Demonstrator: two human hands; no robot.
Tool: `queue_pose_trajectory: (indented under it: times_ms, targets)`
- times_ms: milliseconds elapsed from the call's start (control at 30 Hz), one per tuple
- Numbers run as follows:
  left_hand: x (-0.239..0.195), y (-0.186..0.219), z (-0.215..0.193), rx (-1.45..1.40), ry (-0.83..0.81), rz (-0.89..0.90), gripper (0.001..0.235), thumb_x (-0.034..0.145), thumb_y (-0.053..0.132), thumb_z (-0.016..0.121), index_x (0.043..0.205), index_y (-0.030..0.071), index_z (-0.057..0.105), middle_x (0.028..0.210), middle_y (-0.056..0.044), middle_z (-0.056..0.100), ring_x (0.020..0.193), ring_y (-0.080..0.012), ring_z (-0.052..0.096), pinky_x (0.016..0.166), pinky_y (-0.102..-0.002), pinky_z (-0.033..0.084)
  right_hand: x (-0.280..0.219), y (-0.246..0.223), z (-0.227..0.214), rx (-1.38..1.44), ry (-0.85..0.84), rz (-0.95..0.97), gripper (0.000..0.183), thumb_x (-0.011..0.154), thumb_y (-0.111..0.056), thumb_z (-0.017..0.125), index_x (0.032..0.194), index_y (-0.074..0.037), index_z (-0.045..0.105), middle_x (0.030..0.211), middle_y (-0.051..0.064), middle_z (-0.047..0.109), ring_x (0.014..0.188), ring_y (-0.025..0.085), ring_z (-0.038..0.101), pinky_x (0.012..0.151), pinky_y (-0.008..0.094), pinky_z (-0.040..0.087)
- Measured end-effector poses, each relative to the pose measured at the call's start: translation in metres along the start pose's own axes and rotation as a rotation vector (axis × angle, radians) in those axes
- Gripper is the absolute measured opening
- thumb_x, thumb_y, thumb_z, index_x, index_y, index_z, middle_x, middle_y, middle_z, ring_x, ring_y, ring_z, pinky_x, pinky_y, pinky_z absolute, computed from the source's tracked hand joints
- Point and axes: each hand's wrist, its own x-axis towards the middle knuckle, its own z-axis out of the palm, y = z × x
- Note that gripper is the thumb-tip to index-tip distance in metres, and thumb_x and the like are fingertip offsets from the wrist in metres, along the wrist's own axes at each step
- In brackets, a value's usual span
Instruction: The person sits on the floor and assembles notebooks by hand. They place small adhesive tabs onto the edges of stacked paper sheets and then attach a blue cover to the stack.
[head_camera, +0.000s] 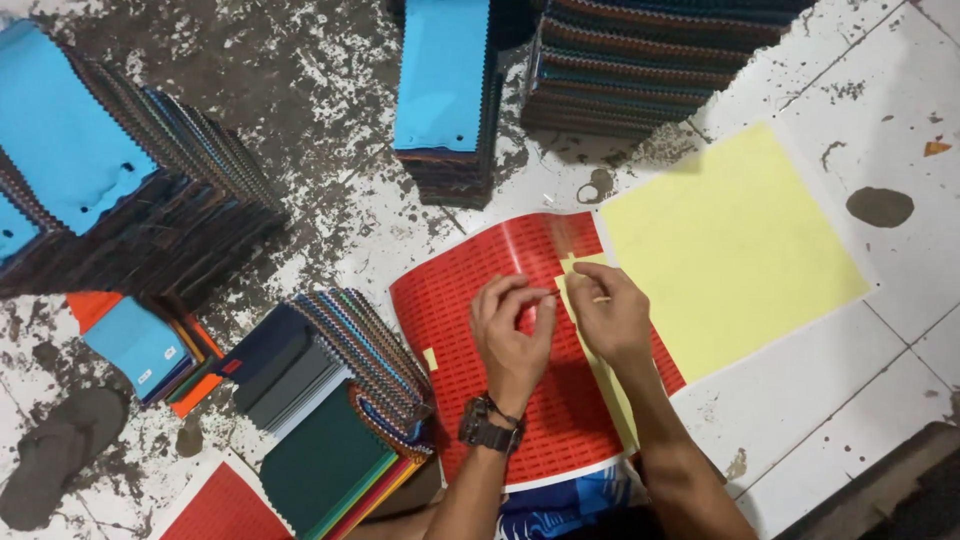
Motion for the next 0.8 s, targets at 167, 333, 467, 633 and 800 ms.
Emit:
queue_pose_trajectory:
  times_ms: [167,333,467,633,800]
  targets:
    - [0.008,-0.004,0.0,0.164,-0.172,0.186,0.04,0.077,0.018,0.073,0.117,0.015,0.069,0.123,-0.011,0.071,0.126,-0.037,0.056,0.106,-0.053,0.038,0.028,0.019,0.015,-0.304,-0.086,0.026,0.034,0.09,-0.042,0.073,0.112,-0.018,0.08,0.096,0.013,0.075,0.099,0.035,0.073,0.085,0.048,0.058]
    - [0.013,-0.019,0.004,0.381,-0.317,0.252,0.056,0.075,0.028,0.064,0.13,0.019,0.056,0.117,-0.008,0.074,0.127,-0.034,0.055,0.103,-0.053,0.036,0.033,0.013,0.012,-0.285,-0.113,0.252,0.04,0.083,-0.051,0.076,0.112,-0.023,0.08,0.096,0.006,0.079,0.103,0.032,0.073,0.088,0.047,0.058]
    - [0.012,-0.012,0.004,0.446,-0.353,0.273,0.06,0.075,0.026,0.062,0.134,0.018,0.054,0.113,-0.01,0.076,0.126,-0.0353,0.054,0.103,-0.053,0.036,0.021,-0.004,0.013,-0.272,-0.07,0.22,0.027,0.085,-0.04,0.076,0.107,-0.024,0.082,0.09,0.006,0.079,0.098,0.034,0.074,0.082,0.048,0.058]
    - [0.011,-0.015,0.006,0.474,-0.362,0.28,0.062,0.075,0.026,0.061,0.135,0.018,0.05,0.111,-0.012,0.075,0.126,-0.0365,0.053,0.102,-0.054,0.036,0.014,-0.012,0.017,-0.293,0.04,0.159,0.018,0.086,-0.028,0.075,0.1,-0.018,0.083,0.085,0.01,0.079,0.094,0.037,0.074,0.079,0.049,0.058]
    - [0.014,-0.009,0.006,0.403,-0.347,0.19,0.064,0.073,0.027,0.061,0.136,0.018,0.049,0.116,-0.008,0.074,0.127,-0.0328,0.052,0.103,-0.052,0.036,0.014,-0.006,0.012,-0.247,0.087,-0.004,0.02,0.094,-0.026,0.069,0.103,-0.01,0.079,0.093,0.02,0.076,0.09,0.04,0.073,0.074,0.051,0.058]
